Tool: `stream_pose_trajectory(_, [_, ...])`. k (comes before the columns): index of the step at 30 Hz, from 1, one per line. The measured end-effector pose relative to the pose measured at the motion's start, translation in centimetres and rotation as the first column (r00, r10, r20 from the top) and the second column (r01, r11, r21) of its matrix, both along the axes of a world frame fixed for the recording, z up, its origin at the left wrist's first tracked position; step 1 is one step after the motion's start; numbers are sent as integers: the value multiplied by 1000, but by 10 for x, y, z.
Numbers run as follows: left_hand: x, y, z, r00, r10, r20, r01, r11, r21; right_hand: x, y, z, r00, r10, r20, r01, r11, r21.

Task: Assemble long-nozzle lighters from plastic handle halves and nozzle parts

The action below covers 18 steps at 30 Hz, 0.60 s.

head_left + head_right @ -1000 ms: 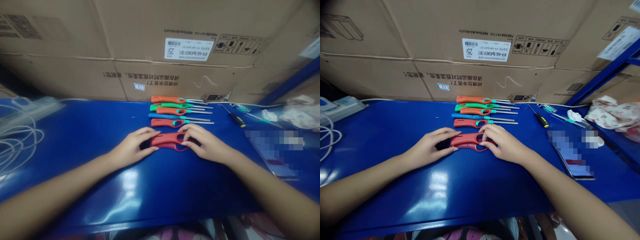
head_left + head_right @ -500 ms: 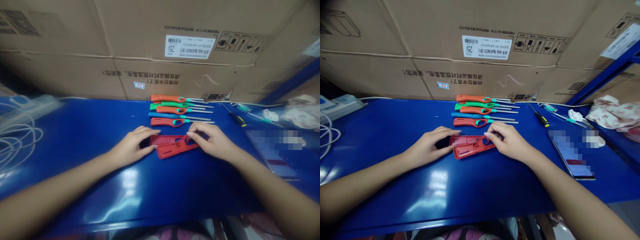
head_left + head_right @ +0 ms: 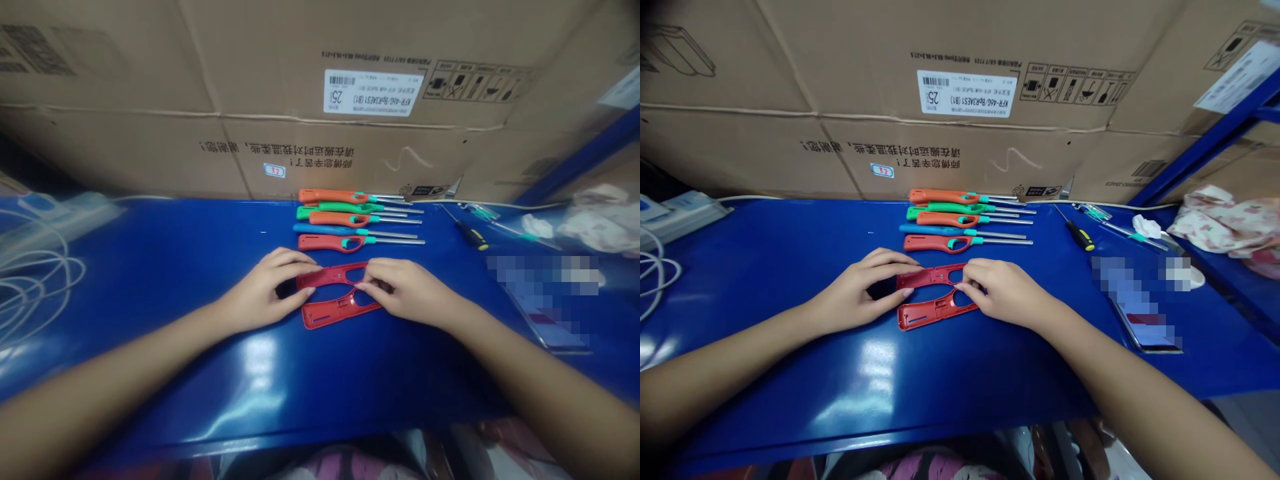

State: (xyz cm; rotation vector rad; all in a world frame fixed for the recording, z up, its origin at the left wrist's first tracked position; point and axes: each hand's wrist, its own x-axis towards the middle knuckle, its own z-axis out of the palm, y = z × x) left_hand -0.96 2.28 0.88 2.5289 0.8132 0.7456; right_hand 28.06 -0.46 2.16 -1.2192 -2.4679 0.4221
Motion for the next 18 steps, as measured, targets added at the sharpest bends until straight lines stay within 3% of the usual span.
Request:
stream_pose_trajectory(8, [3, -8, 6, 995, -73, -63, 79, 992, 101, 0, -4, 7, 996, 85, 6, -85, 995, 45])
stream_pose_trajectory(14, [18, -23, 18, 943, 72, -326, -48, 996, 82, 0, -3, 4, 995, 100, 4, -100, 995, 31])
stream_pose_trajectory(18, [21, -26, 22, 930, 74, -360, -52, 996, 69, 0, -2, 4, 995, 94, 12, -95, 995, 15])
